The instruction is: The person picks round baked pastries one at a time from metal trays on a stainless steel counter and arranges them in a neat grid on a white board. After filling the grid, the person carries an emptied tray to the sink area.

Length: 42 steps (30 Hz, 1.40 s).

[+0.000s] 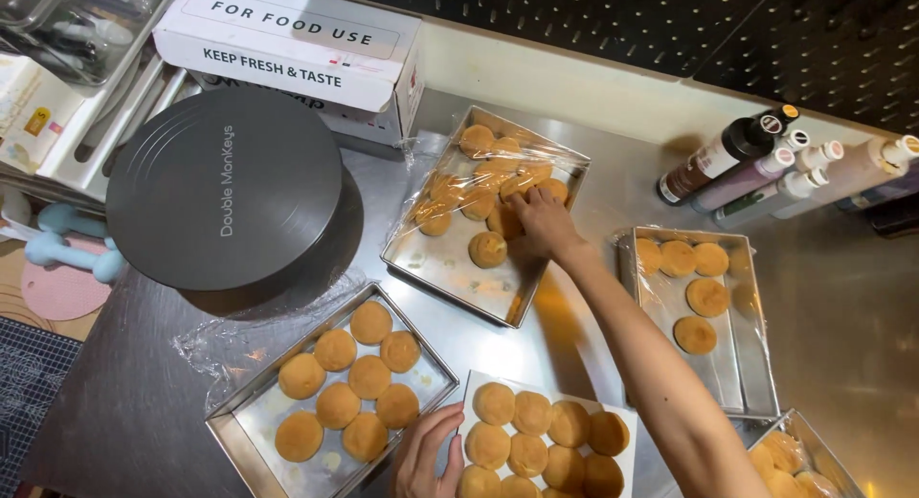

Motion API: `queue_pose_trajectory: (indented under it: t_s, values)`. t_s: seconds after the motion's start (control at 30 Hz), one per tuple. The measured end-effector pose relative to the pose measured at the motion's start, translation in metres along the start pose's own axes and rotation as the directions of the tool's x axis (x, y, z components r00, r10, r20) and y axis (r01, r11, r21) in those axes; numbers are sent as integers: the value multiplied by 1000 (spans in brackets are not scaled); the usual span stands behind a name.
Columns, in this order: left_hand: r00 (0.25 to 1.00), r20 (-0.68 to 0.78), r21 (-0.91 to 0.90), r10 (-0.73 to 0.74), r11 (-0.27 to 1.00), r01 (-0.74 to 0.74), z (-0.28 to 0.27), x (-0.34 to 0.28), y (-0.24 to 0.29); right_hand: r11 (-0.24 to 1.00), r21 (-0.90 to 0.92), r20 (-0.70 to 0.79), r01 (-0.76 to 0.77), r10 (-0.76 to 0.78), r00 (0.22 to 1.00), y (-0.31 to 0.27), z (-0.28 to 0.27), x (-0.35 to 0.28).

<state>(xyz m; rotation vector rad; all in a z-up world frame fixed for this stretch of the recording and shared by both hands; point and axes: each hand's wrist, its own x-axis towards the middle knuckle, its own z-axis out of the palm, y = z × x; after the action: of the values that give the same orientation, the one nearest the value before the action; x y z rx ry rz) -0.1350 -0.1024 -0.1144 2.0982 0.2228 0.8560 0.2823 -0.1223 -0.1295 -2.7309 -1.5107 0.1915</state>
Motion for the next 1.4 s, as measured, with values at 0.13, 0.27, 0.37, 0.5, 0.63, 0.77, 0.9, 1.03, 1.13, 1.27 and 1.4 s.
queue_pose_trajectory:
  t_s: [0.13, 0.27, 0.37, 0.5, 0.63, 0.77, 0.9, 1.03, 1.13, 1.27, 1.4]
  values:
    - [998, -43, 32, -55, 998, 56, -9, -9, -13, 999, -46, 120, 20, -15, 993, 3, 4, 29]
    - [991, -39, 37, -129, 991, 131, -15, -19, -19, 993, -118, 154, 5, 13, 988, 10, 35, 37]
    - [985, -40, 47, -166, 985, 168, -16, -20, -19, 986, -166, 140, 4, 19, 990, 7, 42, 45]
    - [982, -30, 44, -189, 981, 190, -14, -18, -14, 989, -143, 191, -30, 57, 980, -18, 1, 31]
    - [987, -21, 21, -159, 987, 160, -16, -20, -12, 966, -256, 21, -43, 50, 999, -16, 32, 23]
    - [993, -37, 33, -112, 993, 114, -20, -19, -5, 922, -371, -342, -108, -28, 939, -21, 44, 14]
    - [993, -86, 49, -84, 995, 89, -33, -16, 13, 951, -250, -474, -183, 45, 879, -42, 1, -18]
    - [985, -73, 8, -156, 988, 157, -48, -23, 33, 949, 302, -501, -94, 242, 831, -80, -58, -104]
    - [971, 15, -77, -239, 968, 239, -57, -41, 47, 592, 803, -295, -67, 494, 818, -111, -61, -196]
    - [883, 284, -77, -374, 909, 410, -56, -66, 58, 175, 985, -85, 6, 446, 891, -162, -24, -339]
    - [802, 489, 93, -344, 934, 344, -50, -80, 60, 167, 736, 471, -656, 570, 673, -238, -8, -421]
